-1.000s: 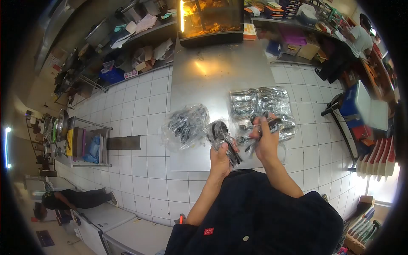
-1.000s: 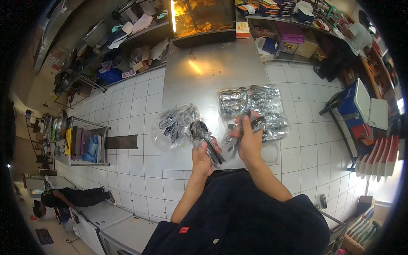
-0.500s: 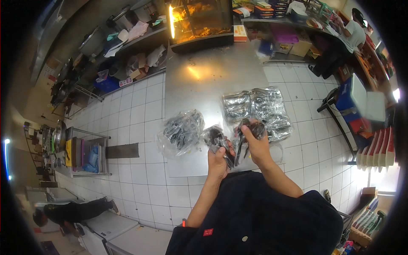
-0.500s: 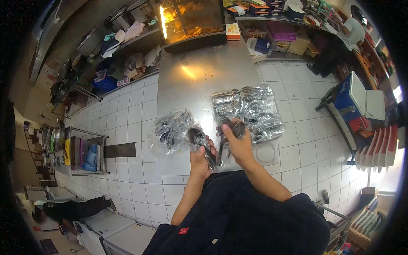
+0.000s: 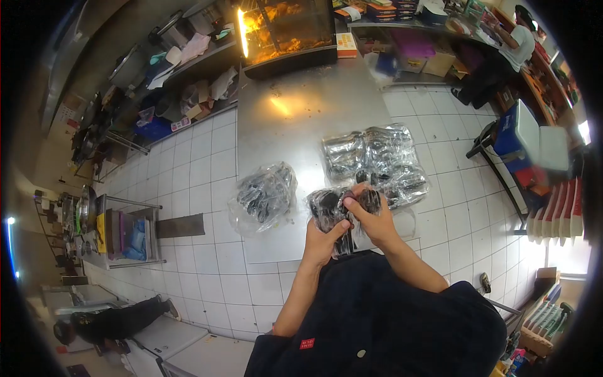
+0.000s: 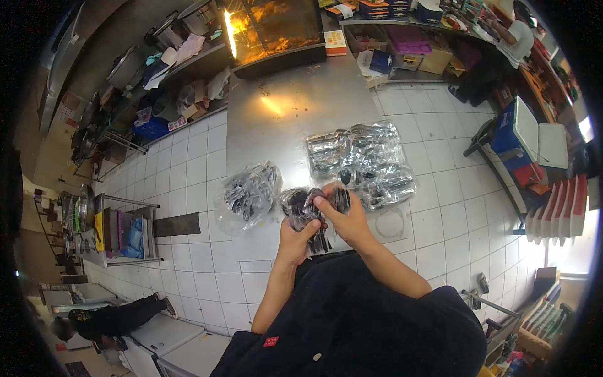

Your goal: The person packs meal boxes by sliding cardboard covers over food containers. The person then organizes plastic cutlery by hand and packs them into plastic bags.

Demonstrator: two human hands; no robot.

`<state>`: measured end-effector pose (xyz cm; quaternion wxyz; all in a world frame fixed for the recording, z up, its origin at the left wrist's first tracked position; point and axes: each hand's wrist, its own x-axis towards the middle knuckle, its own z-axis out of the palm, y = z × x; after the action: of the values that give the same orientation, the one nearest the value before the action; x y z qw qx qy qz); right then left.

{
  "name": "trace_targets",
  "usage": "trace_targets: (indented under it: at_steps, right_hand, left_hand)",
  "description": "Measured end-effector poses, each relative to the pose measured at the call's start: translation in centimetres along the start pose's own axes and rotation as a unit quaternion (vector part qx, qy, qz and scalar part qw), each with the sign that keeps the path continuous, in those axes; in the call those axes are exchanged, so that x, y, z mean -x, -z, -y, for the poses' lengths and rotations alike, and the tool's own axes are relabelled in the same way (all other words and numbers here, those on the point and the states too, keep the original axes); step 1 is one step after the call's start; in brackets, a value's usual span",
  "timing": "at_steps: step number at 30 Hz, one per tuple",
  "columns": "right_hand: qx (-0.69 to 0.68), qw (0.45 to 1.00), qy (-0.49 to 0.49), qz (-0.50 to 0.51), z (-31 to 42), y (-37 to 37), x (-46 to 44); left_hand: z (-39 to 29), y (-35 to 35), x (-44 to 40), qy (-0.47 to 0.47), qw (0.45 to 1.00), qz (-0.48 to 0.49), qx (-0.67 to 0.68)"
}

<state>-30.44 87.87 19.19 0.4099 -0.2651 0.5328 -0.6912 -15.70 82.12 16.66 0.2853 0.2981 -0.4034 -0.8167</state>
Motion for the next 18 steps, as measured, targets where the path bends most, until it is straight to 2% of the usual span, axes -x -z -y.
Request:
trace_targets:
  at_steps: [3,6,9,13,16,18]
  right_hand:
    - [-0.005,0.999,-0.029,-0.035,0.2,0.1,0.2]
    - [-0.15,0.984,0.023,-0.089,1.3,-1.8,0.0]
    - [-0.12,0.988,-0.006,-0.102,1.4,-0.5,-0.6]
    - [-0.204,0.969,-0.137,-0.03,1.0,1.2,-1.1]
    - [-0.214,0.968,-0.133,0.008,0.1,1.1,-0.5]
    - [-0.048,0.996,-0.069,0.013,0.0,0.1,-0.4]
  left_hand:
    - [0.3,-0.6,0.1,-0.033,0.999,-0.018,0.031]
    - [1.3,-1.2,-0.3,-0.073,0.978,-0.12,0.154]
    - [0.7,0.0,0.0,-0.043,0.984,-0.097,0.143]
    - [0.0,0.2,0.0,-0.03,0.994,-0.084,0.067]
    - [-0.5,-0.3,0.1,-0.037,0.995,-0.087,0.038]
    - [-0.8,-0.4,0.2,-0.026,0.996,-0.087,0.006]
